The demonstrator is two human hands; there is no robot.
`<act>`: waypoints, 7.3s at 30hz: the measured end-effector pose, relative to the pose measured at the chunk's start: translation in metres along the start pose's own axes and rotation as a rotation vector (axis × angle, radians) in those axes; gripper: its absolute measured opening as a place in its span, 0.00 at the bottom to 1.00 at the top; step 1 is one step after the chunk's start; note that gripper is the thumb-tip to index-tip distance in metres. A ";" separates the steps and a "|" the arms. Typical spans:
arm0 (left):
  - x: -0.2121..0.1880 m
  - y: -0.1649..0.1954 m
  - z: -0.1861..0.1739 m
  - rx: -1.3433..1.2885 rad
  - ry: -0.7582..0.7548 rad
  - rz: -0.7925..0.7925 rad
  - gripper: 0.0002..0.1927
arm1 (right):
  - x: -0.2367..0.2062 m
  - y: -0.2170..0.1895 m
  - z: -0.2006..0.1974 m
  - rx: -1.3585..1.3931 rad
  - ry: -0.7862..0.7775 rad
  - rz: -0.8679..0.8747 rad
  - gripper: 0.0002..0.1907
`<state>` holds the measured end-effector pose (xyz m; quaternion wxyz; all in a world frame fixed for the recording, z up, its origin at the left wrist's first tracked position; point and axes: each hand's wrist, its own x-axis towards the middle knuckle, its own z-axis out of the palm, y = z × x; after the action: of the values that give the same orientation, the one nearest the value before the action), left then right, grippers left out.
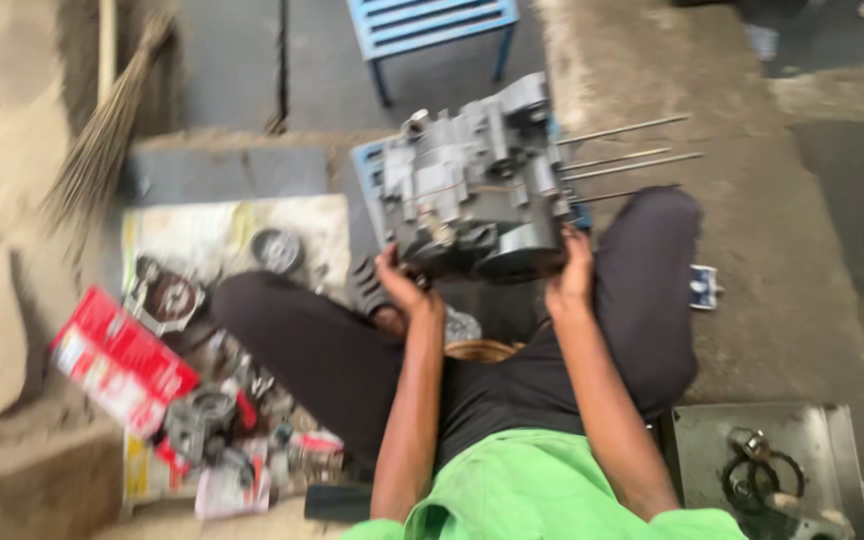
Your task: The person sits on the ground and works on a motorcycle engine block. They remove the side cover, inspect the internal clutch assembly, and handle various small parts and tools laid out on the floor.
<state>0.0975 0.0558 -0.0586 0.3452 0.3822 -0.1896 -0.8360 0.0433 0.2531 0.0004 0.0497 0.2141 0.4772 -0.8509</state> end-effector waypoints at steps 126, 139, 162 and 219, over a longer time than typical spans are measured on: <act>-0.021 0.012 -0.001 0.668 0.102 0.500 0.30 | 0.019 0.010 0.013 0.371 -0.111 0.129 0.11; -0.022 0.010 0.005 0.710 0.072 0.576 0.30 | 0.015 -0.002 0.022 0.332 0.041 0.108 0.14; -0.022 0.009 0.006 0.740 0.054 0.650 0.30 | 0.019 -0.001 0.025 0.341 0.064 0.085 0.13; -0.003 -0.001 -0.011 0.774 -0.052 0.638 0.27 | 0.018 0.003 -0.020 -0.568 -0.123 -0.374 0.21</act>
<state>0.1066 0.0583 -0.0645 0.4117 0.3840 -0.6020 -0.5663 0.0346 0.2699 -0.0182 -0.0209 0.0488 0.7221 -0.6898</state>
